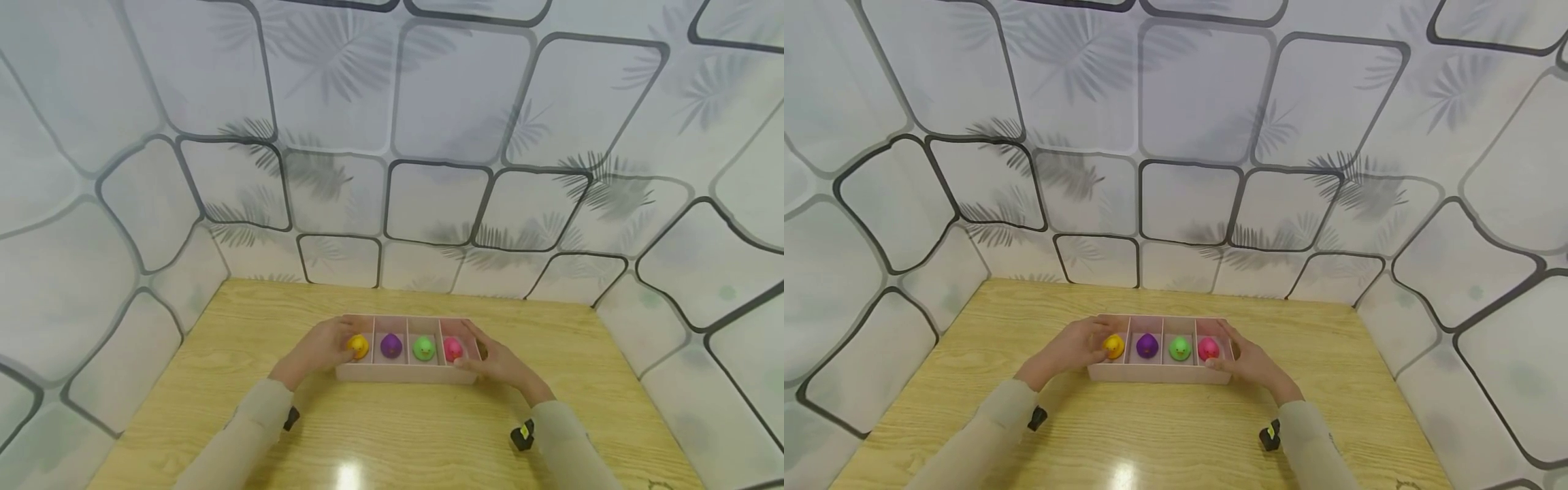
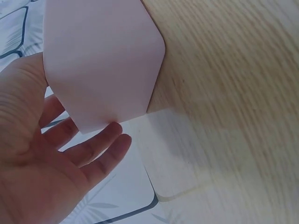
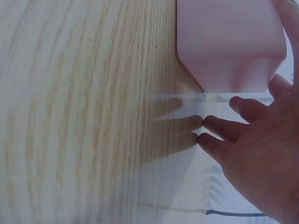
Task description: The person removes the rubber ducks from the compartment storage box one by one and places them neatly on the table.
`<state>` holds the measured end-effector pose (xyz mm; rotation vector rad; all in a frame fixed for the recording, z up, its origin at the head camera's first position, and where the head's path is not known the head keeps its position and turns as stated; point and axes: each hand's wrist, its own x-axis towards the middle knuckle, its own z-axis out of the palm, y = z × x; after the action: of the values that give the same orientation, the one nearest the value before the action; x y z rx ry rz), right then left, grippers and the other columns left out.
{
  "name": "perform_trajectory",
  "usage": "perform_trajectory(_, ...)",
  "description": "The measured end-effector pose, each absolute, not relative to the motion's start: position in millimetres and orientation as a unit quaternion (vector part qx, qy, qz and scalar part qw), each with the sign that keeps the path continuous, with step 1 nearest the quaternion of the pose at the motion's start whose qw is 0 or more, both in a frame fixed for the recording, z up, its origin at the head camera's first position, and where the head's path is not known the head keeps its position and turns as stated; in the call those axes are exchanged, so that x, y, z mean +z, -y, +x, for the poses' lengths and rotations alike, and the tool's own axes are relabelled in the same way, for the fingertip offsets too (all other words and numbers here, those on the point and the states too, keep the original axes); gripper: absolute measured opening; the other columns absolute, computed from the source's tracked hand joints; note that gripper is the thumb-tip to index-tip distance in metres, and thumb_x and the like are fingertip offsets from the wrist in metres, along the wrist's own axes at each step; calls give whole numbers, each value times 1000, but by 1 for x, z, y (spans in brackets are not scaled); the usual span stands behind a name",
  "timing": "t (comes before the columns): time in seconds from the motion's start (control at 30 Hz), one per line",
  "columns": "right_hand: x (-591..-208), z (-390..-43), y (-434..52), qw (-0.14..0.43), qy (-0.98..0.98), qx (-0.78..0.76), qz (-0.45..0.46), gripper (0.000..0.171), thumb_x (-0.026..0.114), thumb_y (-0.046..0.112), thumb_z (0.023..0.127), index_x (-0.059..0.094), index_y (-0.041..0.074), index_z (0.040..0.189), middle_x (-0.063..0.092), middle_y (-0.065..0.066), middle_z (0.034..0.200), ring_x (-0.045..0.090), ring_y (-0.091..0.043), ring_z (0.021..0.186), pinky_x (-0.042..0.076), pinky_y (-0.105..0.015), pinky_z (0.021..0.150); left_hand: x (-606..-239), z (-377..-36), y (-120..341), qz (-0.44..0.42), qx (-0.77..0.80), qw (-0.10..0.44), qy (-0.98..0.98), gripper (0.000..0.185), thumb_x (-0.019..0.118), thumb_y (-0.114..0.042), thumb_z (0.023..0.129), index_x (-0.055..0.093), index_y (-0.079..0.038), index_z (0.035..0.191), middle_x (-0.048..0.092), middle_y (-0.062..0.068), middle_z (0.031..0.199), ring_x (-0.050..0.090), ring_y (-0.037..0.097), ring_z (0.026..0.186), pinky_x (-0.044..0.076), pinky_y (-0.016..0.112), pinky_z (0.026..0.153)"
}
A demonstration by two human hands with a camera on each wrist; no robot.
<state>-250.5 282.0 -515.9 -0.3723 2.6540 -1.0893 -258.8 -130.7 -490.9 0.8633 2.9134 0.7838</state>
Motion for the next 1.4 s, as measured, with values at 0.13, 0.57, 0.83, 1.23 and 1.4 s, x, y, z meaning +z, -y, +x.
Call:
perform_trajectory(0.13, -515, -250, -282, 125, -907, -381, -128, 103, 78, 54, 91, 18, 26, 170, 32, -23, 170, 38, -50, 152, 35, -68, 120, -488, -260, 129, 273, 242, 21, -931, 37, 80, -14, 88, 76, 0, 122, 67, 19, 140, 64, 40, 130, 49, 55, 114)
perform_trajectory(0.57, -512, -247, -279, 122, -908, -377, -132, 102, 77, 52, 91, 18, 29, 170, 29, -19, 172, 35, -51, 153, 33, -71, 120, -489, -264, 127, 304, 229, 32, -924, 45, 82, -10, 89, 71, -1, 132, 62, 16, 148, 60, 39, 135, 47, 55, 116)
perform_trajectory(0.83, -511, -247, -279, 128, -906, -382, -128, 100, 77, 52, 92, 18, 32, 170, 29, -18, 173, 35, -50, 154, 33, -71, 120, -489, -267, 123, 278, 240, 48, -929, 40, 83, -9, 86, 74, 0, 124, 63, 17, 145, 60, 40, 134, 47, 55, 117)
perform_trajectory(1.23, -512, -247, -279, 131, -913, -367, -123, 102, 76, 55, 91, 16, 29, 170, 29, -20, 172, 35, -49, 154, 33, -70, 120, -483, -266, 117, 236, 226, 68, -943, 18, 85, -11, 86, 79, -4, 101, 65, 17, 144, 65, 37, 123, 52, 52, 111)
perform_trajectory(1.4, -512, -247, -279, 133, -911, -371, -120, 103, 77, 54, 91, 16, 29, 171, 29, -21, 172, 34, -48, 155, 33, -68, 122, -483, -265, 118, 229, 229, 72, -943, 18, 85, -11, 87, 79, -5, 103, 64, 16, 145, 65, 35, 121, 52, 52, 111)
